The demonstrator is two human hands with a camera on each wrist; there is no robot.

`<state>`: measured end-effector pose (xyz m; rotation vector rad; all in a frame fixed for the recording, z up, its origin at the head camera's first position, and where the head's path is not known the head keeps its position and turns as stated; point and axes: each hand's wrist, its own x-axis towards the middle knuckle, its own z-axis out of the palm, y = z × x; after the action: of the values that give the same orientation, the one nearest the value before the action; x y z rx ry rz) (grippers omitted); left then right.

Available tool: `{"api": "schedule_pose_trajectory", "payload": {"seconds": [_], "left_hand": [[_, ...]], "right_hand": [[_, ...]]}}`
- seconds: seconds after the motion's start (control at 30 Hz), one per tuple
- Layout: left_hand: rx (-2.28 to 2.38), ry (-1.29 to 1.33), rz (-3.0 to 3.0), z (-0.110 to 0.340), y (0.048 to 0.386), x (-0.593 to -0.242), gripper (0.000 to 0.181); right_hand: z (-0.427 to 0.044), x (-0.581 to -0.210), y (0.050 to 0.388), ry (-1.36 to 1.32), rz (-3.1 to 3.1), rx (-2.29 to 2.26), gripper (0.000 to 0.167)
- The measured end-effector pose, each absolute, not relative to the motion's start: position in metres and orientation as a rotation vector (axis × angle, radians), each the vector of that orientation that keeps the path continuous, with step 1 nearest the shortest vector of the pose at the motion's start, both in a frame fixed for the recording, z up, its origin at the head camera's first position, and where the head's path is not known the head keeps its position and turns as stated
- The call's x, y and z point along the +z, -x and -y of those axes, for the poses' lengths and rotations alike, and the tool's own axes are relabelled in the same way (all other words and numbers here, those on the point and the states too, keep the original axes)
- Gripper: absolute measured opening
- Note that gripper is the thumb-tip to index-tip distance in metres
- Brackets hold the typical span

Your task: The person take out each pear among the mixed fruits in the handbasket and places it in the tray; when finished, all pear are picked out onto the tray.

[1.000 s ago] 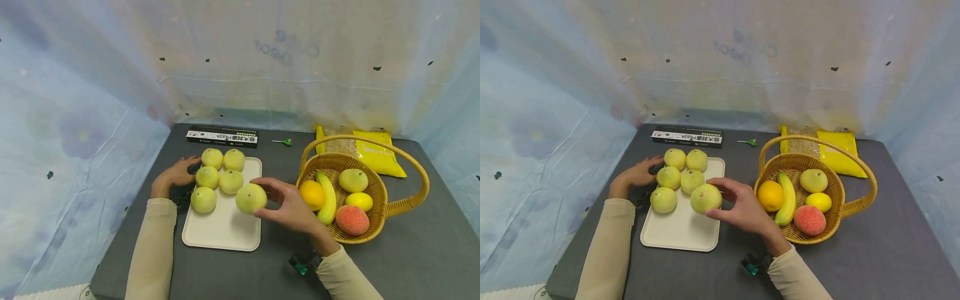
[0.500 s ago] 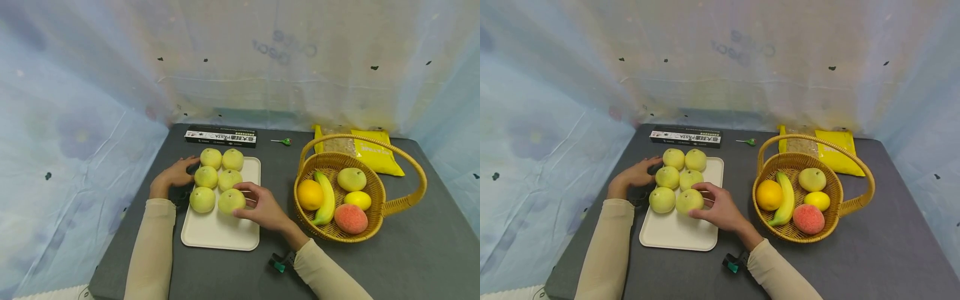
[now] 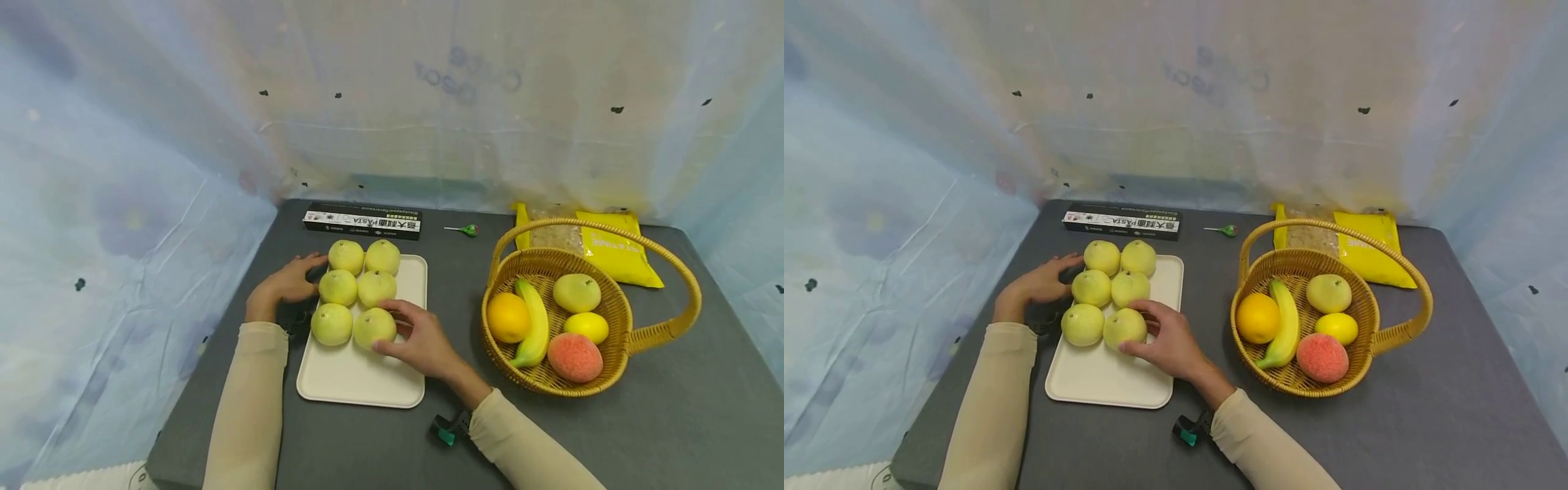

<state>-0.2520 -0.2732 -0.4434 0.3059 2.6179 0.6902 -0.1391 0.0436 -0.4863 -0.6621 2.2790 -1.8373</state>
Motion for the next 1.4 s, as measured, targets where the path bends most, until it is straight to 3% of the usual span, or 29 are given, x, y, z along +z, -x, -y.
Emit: {"api": "schedule_pose_trajectory", "payload": {"seconds": [0.63, 1.03, 1.4], "left_hand": [[0.695, -0.318, -2.619, 0.275, 0.253, -0.447, 0.081], [0.716, -0.315, -2.619, 0.273, 0.253, -0.444, 0.081], [0.709, -0.338, -2.631, 0.273, 0.253, -0.446, 0.079]], "right_hand": [[-0.052, -0.472, 0.130, 0.698, -2.527, -1.657, 0.071], [-0.138, -0.418, 0.109, 0.813, -2.457, -1.673, 0.065], [-0.208, -0.384, 0.102, 0.741, -2.661, -1.681, 0.066]]}}
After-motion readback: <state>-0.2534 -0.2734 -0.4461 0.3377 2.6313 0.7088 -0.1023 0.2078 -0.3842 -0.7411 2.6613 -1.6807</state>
